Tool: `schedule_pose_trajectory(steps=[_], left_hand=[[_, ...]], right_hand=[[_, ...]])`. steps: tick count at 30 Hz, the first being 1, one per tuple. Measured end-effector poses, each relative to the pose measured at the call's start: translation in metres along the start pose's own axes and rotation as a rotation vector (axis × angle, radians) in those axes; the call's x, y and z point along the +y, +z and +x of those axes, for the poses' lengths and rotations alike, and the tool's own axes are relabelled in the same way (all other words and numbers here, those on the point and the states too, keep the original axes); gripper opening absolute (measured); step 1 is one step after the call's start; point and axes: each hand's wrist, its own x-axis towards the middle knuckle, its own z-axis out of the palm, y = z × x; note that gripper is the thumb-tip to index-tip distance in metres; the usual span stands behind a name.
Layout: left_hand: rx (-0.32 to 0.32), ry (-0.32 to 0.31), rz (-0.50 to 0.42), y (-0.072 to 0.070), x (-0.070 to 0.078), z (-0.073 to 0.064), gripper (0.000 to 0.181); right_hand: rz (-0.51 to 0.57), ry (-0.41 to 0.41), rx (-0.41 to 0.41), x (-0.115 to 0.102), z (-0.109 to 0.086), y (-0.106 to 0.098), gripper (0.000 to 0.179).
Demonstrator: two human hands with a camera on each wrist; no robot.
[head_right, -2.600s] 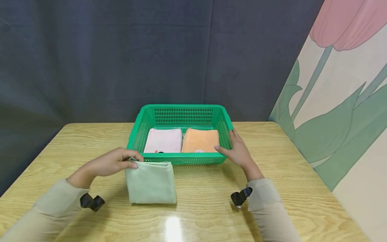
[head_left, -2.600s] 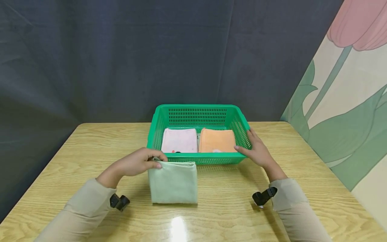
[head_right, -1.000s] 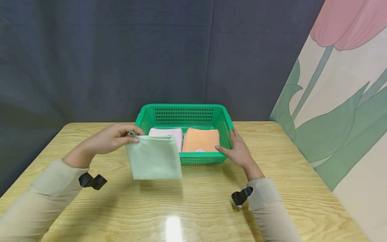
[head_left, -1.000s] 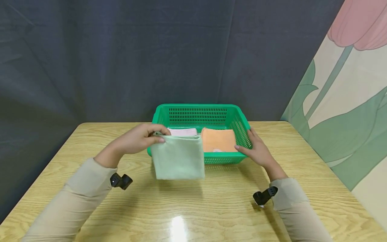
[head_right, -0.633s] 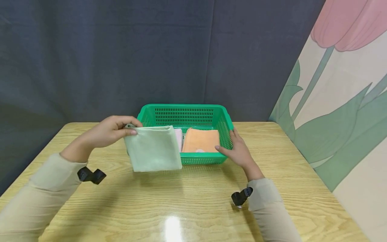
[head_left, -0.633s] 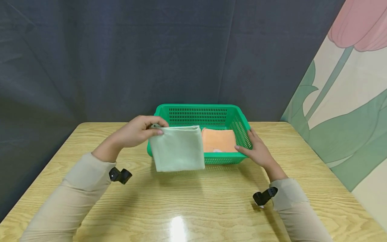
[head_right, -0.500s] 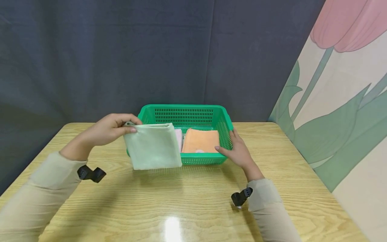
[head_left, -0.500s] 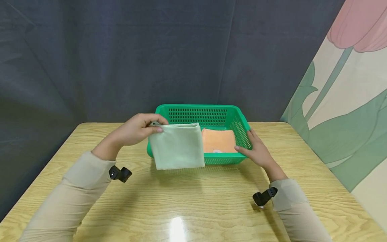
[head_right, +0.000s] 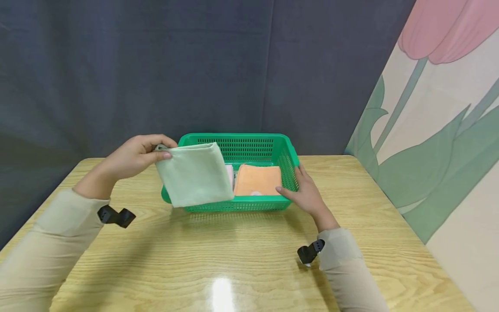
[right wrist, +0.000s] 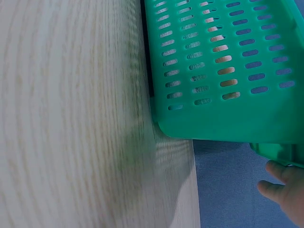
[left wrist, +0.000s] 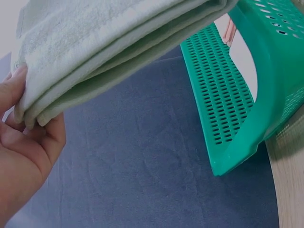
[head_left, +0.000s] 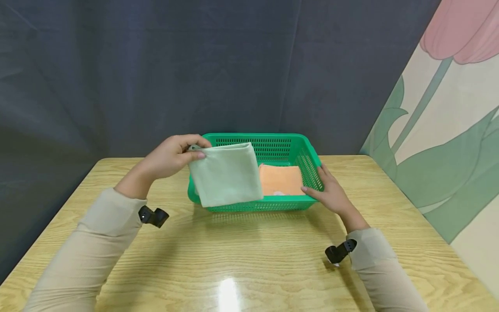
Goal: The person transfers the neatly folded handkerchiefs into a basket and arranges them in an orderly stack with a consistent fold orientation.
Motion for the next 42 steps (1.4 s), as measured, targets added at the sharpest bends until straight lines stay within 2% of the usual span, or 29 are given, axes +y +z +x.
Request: schedule_pose_trajectory(steps=[6, 13, 23, 42], left_hand=[[0.044, 0.005, -0.034, -0.002, -0.002, 0.004, 0.017], [0.097, -0.060, -0.057, -0.001, -0.004, 0.007, 0.021], [0.147, -0.075, -0.078, -0.001, -0.012, 0.015, 0.020], [0.116, -0.155, -0.030, 0.013, -0.031, 0.024, 0.020]], right_hand=[[0.010, 0.000, 0.000, 0.000, 0.000, 0.000, 0.088], [0.009, 0.004, -0.002, 0.000, 0.000, 0.000, 0.087], [0.008, 0.001, 0.000, -0.001, 0.000, 0.001, 0.089], [-0.007, 0.010, -0.004, -0.001, -0.001, 0.002, 0.089]])
